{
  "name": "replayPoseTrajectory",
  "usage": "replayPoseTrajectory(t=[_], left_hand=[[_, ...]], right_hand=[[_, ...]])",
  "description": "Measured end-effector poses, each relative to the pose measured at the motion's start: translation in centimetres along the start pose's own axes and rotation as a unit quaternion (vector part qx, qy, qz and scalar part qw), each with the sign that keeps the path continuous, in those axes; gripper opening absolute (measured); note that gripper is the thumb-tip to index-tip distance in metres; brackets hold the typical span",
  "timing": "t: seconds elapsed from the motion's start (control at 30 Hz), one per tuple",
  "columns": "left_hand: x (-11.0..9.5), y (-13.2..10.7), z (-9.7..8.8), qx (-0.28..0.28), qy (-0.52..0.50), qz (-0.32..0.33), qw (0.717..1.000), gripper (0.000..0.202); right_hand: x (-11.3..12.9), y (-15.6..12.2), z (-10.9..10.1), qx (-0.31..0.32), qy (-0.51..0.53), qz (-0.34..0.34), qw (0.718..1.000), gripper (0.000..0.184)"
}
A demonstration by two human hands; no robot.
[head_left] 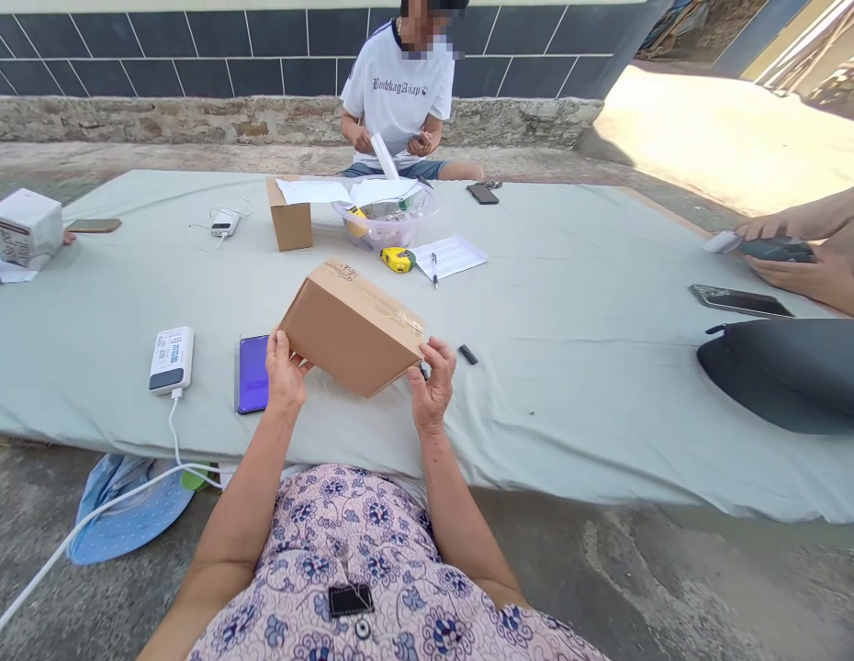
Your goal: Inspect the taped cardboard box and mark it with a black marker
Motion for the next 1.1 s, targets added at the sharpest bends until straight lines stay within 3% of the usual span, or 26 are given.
replayPoseTrajectory(t=[0.13,0.37,0.5,0.67,0.9,1.1], left_hand=[[-0.2,0.4,-0.6,-0.005,0.007,0.01,1.0,0.057],[0.2,1.0,-1.0,0.009,0.005,0.02,1.0,0.058],[0.8,1.3,-1.4,0.002,0.002,0.015,1.0,0.054],[1.8,0.8,-1.0,0.006,0.013,-0.011,1.0,0.056],[2.5,-0.6,-0.1,0.01,0.047,-0.032,0.998,0.088],[0.8,-1.2,1.6,0.099,0.096,0.055,0.989,0.05]], right_hand=[[1.3,0.3,-0.3,0.03,0.006,-0.012,0.999,0.041],[2.5,1.2,0.4,0.134,0.075,-0.04,0.987,0.05],[3.4,1.1,0.2,0.133,0.077,-0.071,0.985,0.058],[3.7,1.2,0.1,0.108,0.049,-0.05,0.992,0.068],[3.0,1.5,-0.8,0.038,0.079,0.017,0.996,0.032],[2.7,1.7,-1.6,-0.006,0.113,0.046,0.992,0.026]])
Point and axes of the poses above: each hand's wrist, its own y-axis towards the middle knuckle, its own z-axis out of the palm, x = y × z, the point moved 8 cm from there along y, towards the middle knuckle, and after that the axes turned 9 degrees about z, right-handed, at the moved point
